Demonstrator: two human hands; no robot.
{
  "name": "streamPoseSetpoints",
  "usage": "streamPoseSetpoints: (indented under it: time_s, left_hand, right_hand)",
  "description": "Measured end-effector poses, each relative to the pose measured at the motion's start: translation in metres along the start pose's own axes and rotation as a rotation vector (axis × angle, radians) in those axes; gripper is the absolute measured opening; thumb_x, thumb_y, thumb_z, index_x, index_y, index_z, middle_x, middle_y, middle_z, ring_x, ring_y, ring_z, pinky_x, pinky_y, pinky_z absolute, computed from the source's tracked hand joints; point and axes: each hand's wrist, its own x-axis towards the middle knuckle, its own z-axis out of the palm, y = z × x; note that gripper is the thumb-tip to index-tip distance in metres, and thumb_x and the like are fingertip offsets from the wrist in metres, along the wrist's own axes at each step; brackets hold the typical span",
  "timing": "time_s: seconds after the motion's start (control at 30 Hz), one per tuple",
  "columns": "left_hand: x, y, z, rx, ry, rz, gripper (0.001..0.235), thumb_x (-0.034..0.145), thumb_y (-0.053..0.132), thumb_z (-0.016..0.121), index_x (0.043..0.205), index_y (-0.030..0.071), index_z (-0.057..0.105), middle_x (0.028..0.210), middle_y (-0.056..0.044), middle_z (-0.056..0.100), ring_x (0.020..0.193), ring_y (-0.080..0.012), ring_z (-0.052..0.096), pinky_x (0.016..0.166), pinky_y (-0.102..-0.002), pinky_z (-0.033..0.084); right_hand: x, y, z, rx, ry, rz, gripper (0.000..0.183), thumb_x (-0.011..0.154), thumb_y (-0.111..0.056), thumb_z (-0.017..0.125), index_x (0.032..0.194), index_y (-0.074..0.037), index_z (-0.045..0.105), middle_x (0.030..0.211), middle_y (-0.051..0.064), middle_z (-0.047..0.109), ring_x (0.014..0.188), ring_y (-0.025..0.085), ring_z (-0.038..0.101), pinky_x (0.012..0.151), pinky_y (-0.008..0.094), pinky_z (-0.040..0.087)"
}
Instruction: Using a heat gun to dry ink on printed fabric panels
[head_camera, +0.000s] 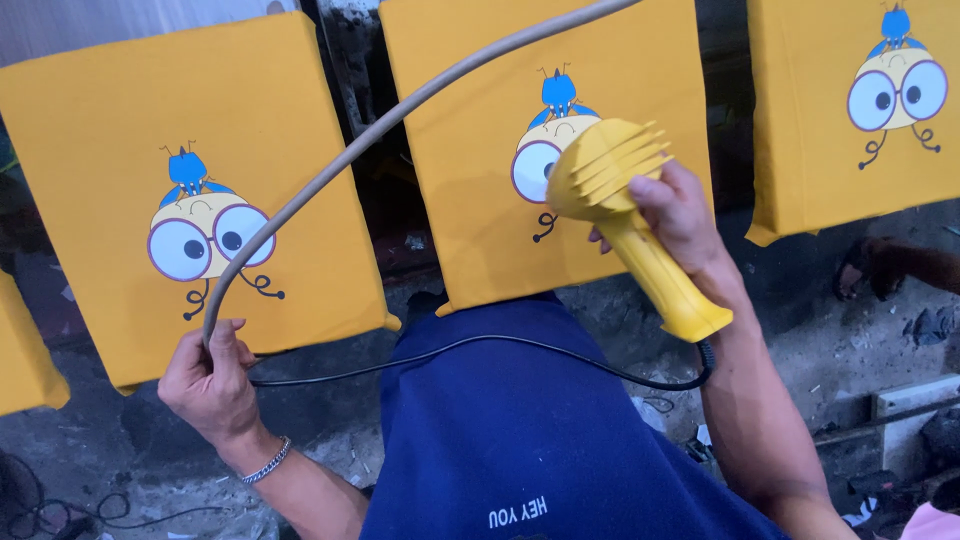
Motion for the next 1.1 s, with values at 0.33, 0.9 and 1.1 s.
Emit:
streamPoseSetpoints:
  time_s: [0.33,0.9,1.1]
  left_hand:
    - [-0.004,0.0,-0.002,-0.017,0.014,-0.032,0.034,0.121,0.016,0.063,0.1,-0.01,0.07,0.066,-0.01,0.053,0.059,-0.0172,0.05,0.06,-0.031,0.043]
    - [-0.006,-0.001,-0.001,0.024,0.0,-0.031,0.031,0.121,0.015,0.065,0.101,-0.009,0.072,0.068,-0.009,0.056,0.062,-0.017,0.054,0.063,-0.031,0.045]
    - [-0.008,-0.004,-0.002,0.039,-0.001,-0.01,0.033,0.12,0.017,0.063,0.103,-0.01,0.073,0.069,-0.01,0.058,0.062,-0.018,0.055,0.062,-0.031,0.048]
  right_hand:
    - [-0.001,0.004,0.008,0.011,0.0,0.051,0.052,0.082,-0.031,0.071,0.118,0.002,0.055,0.09,0.023,0.067,0.064,0.04,0.072,0.048,0.043,0.061]
    - [0.036,-0.039,0.017,-0.025,-0.007,-0.137,0.051,0.092,-0.042,0.064,0.12,-0.001,0.052,0.091,0.017,0.063,0.064,0.033,0.07,0.051,0.038,0.062]
    - [-0.001,-0.036,-0.004,-0.082,0.139,-0.032,0.038,0.095,-0.03,0.059,0.115,0.002,0.051,0.086,0.022,0.061,0.063,0.036,0.069,0.052,0.042,0.06]
